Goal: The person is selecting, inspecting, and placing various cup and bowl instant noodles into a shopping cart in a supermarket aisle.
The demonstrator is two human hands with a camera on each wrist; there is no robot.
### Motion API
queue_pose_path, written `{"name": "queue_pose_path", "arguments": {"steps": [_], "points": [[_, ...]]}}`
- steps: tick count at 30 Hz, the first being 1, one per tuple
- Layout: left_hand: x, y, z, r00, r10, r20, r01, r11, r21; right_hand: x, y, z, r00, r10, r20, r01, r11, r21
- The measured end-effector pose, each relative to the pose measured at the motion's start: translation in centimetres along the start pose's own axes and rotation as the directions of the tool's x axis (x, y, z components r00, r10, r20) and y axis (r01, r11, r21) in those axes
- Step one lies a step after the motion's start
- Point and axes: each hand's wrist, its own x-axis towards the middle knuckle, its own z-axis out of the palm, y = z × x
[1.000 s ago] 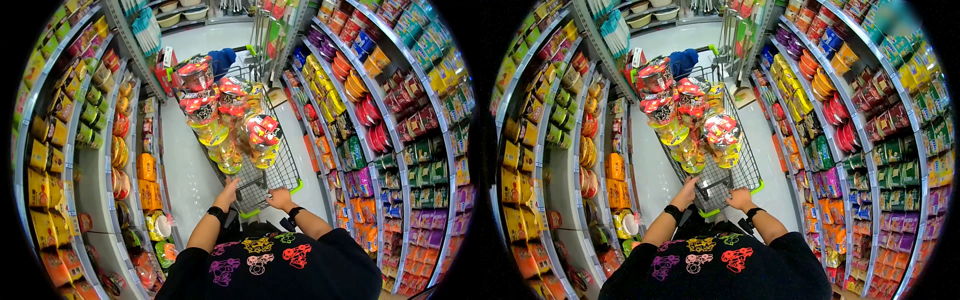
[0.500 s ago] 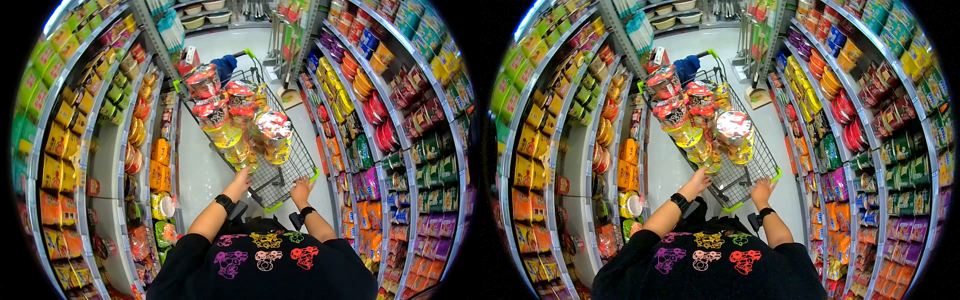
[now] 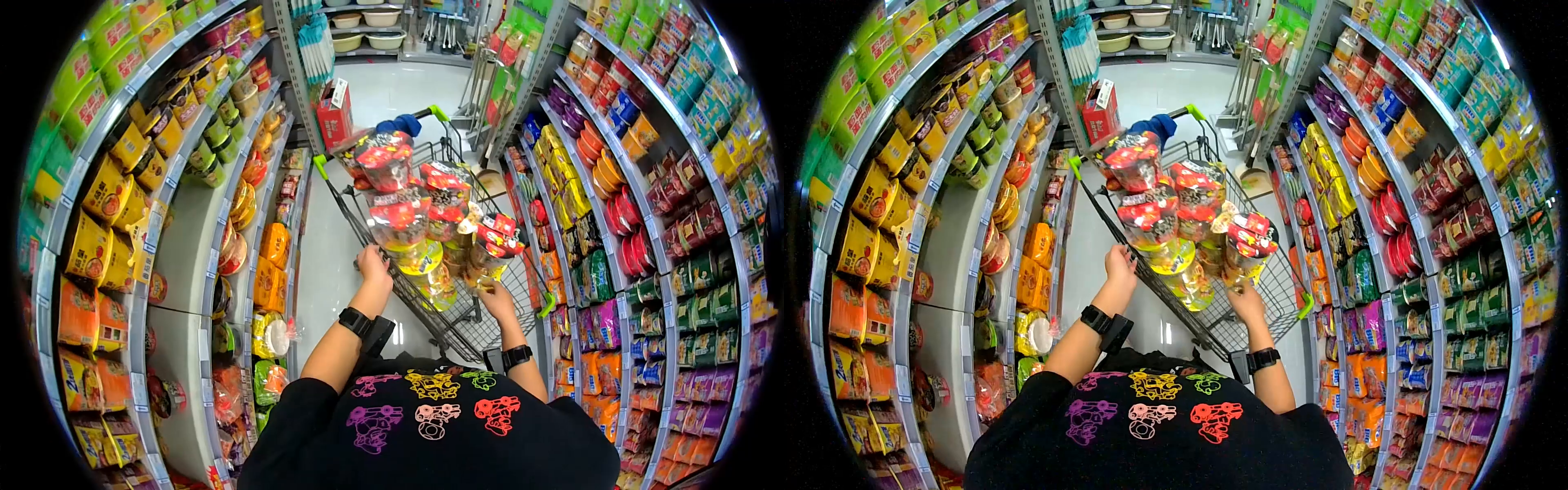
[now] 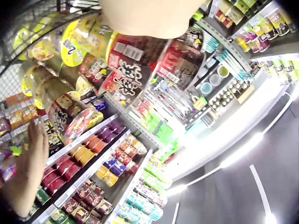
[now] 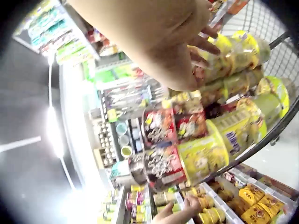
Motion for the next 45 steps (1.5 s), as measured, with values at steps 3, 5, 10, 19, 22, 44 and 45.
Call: {"name": "queue_pose_path", "arguments": {"steps": [3, 5, 10, 19, 22, 44, 45], "points": [[0.9, 2.8, -0.2, 0.980, 0.145, 0.136, -0.160, 0.982, 0.105, 0.6, -7.8, 1.8, 0.972, -0.212, 0.106, 0.194, 0.969, 0.154], [0.3, 5.0, 0.2, 0.944, 0.180, 0.276, -0.240, 0.950, 0.199, 1.4, -11.2, 4.0, 0.909, -0.416, -0.024, 0.414, 0.898, 0.149], [1.1, 6.7, -0.3, 0.829, 0.041, 0.558, -0.314, 0.859, 0.403, 0.7, -17.4, 7.2, 0.810, -0.552, -0.197, 0.578, 0.809, 0.109], [4.0, 8.1, 0.2, 0.812, 0.107, 0.573, -0.371, 0.853, 0.368, -1.5, -20.6, 7.0, 0.753, -0.555, -0.355, 0.551, 0.826, -0.123], [3.7, 9.9, 2.4, 0.779, 0.153, 0.608, -0.394, 0.874, 0.284, -0.4, -22.1, 5.3, 0.734, -0.581, -0.351, 0.587, 0.803, -0.102], [5.8, 10.6, 5.7, 0.670, 0.274, 0.691, -0.568, 0.787, 0.239, 8.6, -26.1, 7.2, 0.769, -0.627, -0.125, 0.610, 0.661, 0.438], [6.1, 10.0, 5.7, 0.660, 0.313, 0.683, -0.606, 0.759, 0.238, 9.0, -25.8, 7.4, 0.758, -0.642, -0.116, 0.618, 0.650, 0.441]]}}
